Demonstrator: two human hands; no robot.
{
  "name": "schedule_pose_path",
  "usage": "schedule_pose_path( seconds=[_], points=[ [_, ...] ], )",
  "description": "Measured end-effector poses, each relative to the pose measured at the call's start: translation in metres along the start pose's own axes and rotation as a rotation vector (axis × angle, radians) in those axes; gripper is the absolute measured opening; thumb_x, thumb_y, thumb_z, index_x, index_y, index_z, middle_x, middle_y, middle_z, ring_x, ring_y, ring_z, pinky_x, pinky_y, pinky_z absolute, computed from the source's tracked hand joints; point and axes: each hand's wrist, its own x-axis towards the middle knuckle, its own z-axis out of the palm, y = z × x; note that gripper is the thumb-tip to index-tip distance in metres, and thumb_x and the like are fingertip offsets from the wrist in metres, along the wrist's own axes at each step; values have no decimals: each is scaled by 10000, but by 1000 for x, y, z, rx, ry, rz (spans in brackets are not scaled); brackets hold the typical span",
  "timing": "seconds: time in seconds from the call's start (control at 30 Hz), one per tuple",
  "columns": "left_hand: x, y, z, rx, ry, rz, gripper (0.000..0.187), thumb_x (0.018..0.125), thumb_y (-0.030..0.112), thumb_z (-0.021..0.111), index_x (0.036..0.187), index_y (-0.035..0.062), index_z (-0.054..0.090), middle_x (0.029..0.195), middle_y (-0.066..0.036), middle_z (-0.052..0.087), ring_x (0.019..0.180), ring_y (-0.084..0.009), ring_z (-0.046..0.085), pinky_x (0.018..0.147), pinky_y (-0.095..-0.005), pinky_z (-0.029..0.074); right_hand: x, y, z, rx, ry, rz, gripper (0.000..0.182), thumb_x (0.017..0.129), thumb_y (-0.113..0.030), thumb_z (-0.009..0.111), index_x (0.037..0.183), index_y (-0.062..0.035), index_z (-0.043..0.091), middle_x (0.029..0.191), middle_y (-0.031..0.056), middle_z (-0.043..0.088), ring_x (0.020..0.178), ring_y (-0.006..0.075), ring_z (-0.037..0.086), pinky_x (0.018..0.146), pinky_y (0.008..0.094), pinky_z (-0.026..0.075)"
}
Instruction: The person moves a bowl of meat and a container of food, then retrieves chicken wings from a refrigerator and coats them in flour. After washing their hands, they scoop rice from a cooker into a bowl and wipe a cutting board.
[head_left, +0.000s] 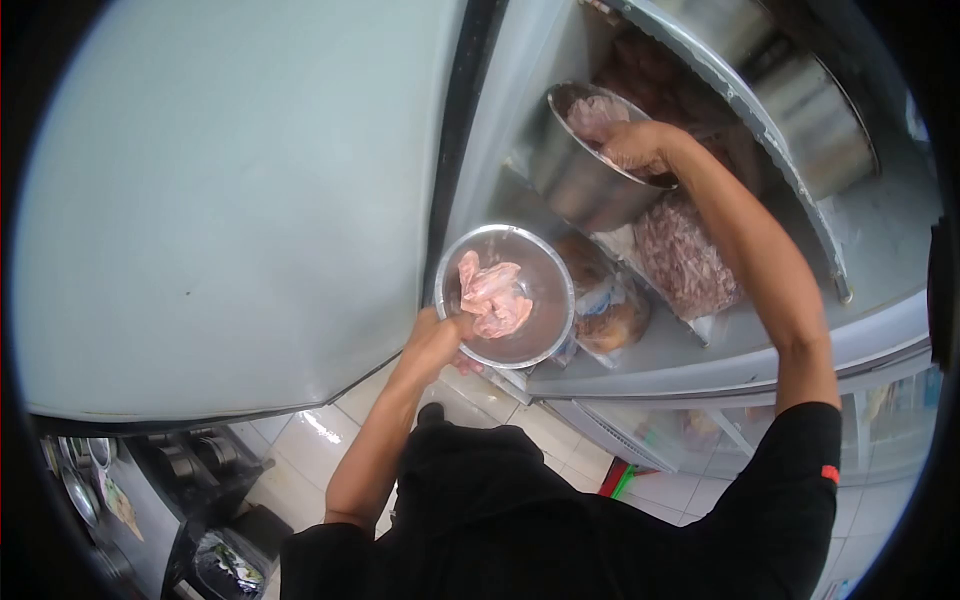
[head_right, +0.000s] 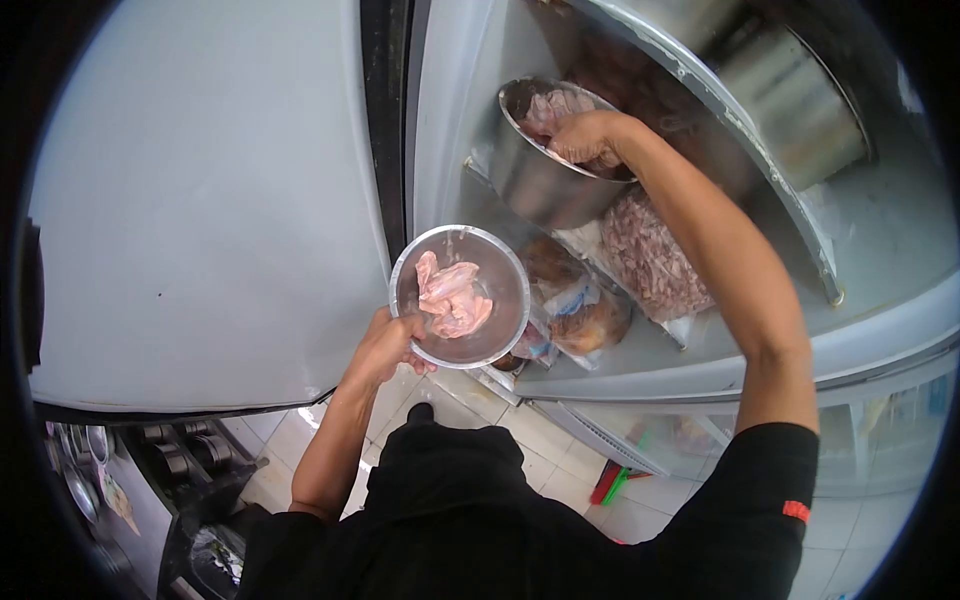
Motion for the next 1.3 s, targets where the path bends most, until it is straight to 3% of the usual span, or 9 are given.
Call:
schedule_pose_path(
  seconds=[0.1,0.13,0.17,0.27,0.6,0.9,0.97,1.1,1.3],
  points=[
    [6,1,2,12,-39,28,349,672,104,462,894,-158,523,740,-214,574,483,-273,589,375,-304,445,15,7,-3,57,-271,31,749,689,-321,675,1334,-109,358,1204,150,523,1114,265,473,910,373,394],
    [7,-1,2,10,-41,28,343,672,103,463,889,-155,528,733,-213,576,481,-269,589,378,-302,448,20,3,-6,-237,-289,-22,808,652,-401,694,1326,-95,368,1244,130,496,1127,281,462,944,359,361],
    [7,-3,2,7,-41,24,338,671,102,465,885,-152,533,726,-212,578,480,-265,588,380,-300,451,21,3,-6,-235,-290,-17,808,652,-401,694,1326,-95,368,1244,130,496,1127,281,462,944,359,361],
    [9,-5,3,-60,-42,43,254,676,40,454,799,-180,484,636,-236,547,441,-298,566,354,-339,439,13,-11,-4,-645,-198,23,645,699,-379,640,1247,-98,449,1178,84,532,1067,264,492,923,324,366],
    [5,-8,3,-49,-78,-18,185,680,44,452,788,-102,490,641,-190,529,453,-297,570,359,-336,435,11,-28,18,-339,-411,-72,466,700,-285,622,1099,-92,480,1046,59,541,964,225,507,837,306,381],
    [15,-16,0,-102,-92,-55,216,682,43,452,812,-125,492,666,-199,531,458,-304,574,349,-319,438,20,-13,14,-299,-253,-98,305,701,-201,605,967,-87,508,926,35,549,872,189,521,760,291,395],
    [14,-19,1,-55,-88,-39,295,738,141,499,868,-121,533,730,-163,558,461,-233,584,363,-289,438,19,-11,14,-274,-148,-146,269,701,-182,601,937,-86,514,900,30,551,851,181,524,743,287,399],
    [14,-16,1,-89,-119,15,288,735,142,515,862,-116,541,716,-160,558,458,-222,579,364,-287,435,22,-9,13,-218,5,-231,198,702,-145,594,878,-83,527,847,20,555,810,165,531,709,280,405],
    [12,-14,0,-73,-108,51,285,745,147,525,868,-110,549,644,-142,560,457,-205,575,363,-279,425,29,-21,11,-169,41,-271,95,702,-88,582,790,-80,546,768,4,560,748,141,540,657,270,414]
  ],
)
